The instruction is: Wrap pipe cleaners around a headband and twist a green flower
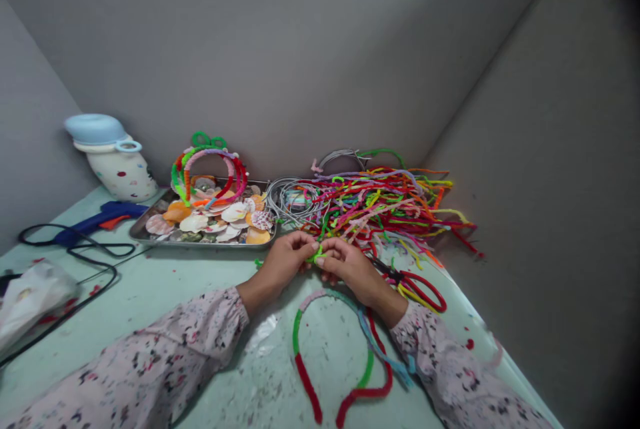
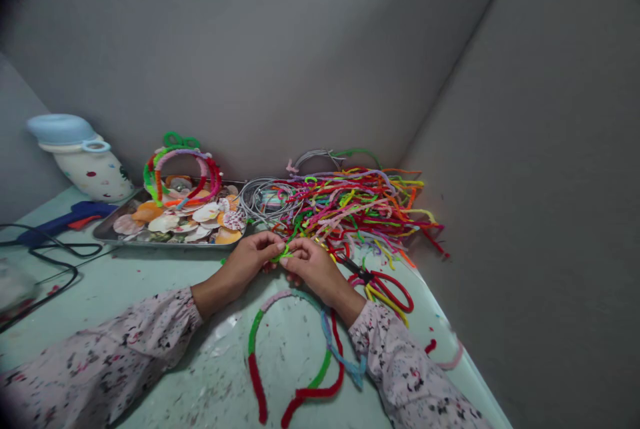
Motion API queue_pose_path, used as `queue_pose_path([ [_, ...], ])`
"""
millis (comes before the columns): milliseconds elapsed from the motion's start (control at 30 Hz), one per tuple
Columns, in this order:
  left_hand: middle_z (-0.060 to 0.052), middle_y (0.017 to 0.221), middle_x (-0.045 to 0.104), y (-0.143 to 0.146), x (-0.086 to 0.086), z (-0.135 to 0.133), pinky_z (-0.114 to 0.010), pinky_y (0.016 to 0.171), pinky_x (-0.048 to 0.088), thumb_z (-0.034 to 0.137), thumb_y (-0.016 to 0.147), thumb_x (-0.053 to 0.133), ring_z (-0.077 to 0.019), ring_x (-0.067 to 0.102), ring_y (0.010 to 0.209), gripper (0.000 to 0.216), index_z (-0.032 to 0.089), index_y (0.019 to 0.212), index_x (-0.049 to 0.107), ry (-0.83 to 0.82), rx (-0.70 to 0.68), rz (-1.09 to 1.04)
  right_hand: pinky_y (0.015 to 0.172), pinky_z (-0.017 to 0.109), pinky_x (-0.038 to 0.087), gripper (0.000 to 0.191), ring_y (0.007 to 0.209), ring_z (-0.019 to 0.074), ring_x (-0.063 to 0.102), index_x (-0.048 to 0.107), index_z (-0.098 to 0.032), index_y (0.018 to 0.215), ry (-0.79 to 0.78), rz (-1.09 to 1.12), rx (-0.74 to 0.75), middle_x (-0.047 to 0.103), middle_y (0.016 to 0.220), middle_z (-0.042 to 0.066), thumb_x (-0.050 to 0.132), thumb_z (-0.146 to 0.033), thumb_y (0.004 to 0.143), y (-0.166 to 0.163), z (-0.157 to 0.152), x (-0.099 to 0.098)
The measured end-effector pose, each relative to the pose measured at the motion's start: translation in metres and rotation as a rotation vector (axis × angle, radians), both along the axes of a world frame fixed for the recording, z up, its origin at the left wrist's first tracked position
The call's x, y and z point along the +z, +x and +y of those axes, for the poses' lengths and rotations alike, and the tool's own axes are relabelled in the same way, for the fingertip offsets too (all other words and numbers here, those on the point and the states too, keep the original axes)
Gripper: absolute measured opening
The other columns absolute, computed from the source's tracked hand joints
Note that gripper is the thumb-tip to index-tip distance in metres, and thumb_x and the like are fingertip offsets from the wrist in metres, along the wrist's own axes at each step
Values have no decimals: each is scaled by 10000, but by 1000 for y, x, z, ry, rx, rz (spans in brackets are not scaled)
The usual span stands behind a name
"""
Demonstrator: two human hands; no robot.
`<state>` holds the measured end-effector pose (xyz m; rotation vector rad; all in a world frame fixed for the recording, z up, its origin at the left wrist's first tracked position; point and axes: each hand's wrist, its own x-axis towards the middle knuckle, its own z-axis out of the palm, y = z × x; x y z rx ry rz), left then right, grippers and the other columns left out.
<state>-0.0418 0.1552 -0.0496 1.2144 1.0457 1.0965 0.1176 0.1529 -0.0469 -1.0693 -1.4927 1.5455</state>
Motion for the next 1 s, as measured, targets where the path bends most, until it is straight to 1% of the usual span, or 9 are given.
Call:
queue_pose_path([
  [67, 35, 590, 524, 0, 0, 0, -205, 472, 344, 392, 716, 655, -76, 446, 477, 261, 140, 744, 595, -11, 27, -8, 475, 197, 430, 236, 538, 103, 580, 561, -185, 917, -8, 58, -16, 627, 672, -27, 639, -315, 736, 1, 2, -3],
  [133, 38, 583, 521, 0, 1, 0, -206, 469, 343, 395, 721, 654, -75, 451, 473, 264, 141, 747, 588, -23, 24, -22, 493, 206, 444, 209, 574, 114, 601, 569, -178, 900, -13, 88, -40, 641, 698, -7, 614, -322, 756, 3, 4, -6],
  [367, 33, 559, 549, 1, 2, -1, -193, 445, 334, 375, 748, 634, -84, 497, 466, 245, 144, 784, 562, -35, -8, -8, 523, 221, 452, 150, 578, 115, 570, 551, -192, 861, 84, 65, -124, 590, 645, -32, 621, -259, 746, -1, 3, -3],
  [467, 36, 562, 553, 3, 3, -1, -192, 441, 341, 368, 740, 638, -82, 505, 456, 241, 144, 776, 556, -37, -5, -18, 539, 234, 455, 138, 584, 118, 555, 525, -209, 838, 159, 56, -158, 560, 672, -37, 621, -254, 749, -4, 2, -4],
  [567, 37, 551, 550, 4, 3, -1, -193, 444, 350, 358, 738, 634, -82, 504, 453, 232, 144, 761, 548, -46, -14, -20, 568, 241, 457, 99, 618, 124, 546, 507, -218, 817, 276, 32, -181, 543, 713, -28, 594, -243, 778, -5, 1, -7],
  [700, 42, 521, 537, 6, 3, -2, -193, 444, 365, 334, 748, 615, -79, 486, 439, 203, 146, 743, 539, -30, -35, -23, 648, 258, 462, 49, 716, 142, 551, 503, -215, 812, 461, -60, -198, 561, 804, 5, 551, -206, 811, -2, 0, -12],
  [833, 46, 509, 533, 7, 3, -3, -190, 441, 375, 324, 745, 613, -76, 480, 428, 192, 147, 735, 539, -35, -30, -28, 703, 278, 460, 46, 750, 150, 552, 507, -208, 821, 606, -148, -193, 565, 813, 13, 514, -162, 822, 1, 0, -15],
  [933, 36, 512, 538, 7, 4, -3, -191, 449, 391, 318, 737, 625, -80, 495, 439, 193, 141, 724, 550, -71, -15, -26, 718, 286, 460, 75, 766, 157, 556, 516, -204, 833, 650, -195, -197, 575, 822, 18, 513, -134, 807, 3, 1, -18],
  [1000, 17, 556, 565, 7, 4, -3, -191, 459, 402, 319, 734, 638, -87, 526, 475, 201, 133, 736, 562, -96, -12, -55, 716, 286, 462, 72, 765, 158, 558, 519, -203, 834, 630, -192, -206, 577, 820, 18, 515, -137, 807, 3, 2, -20],
])
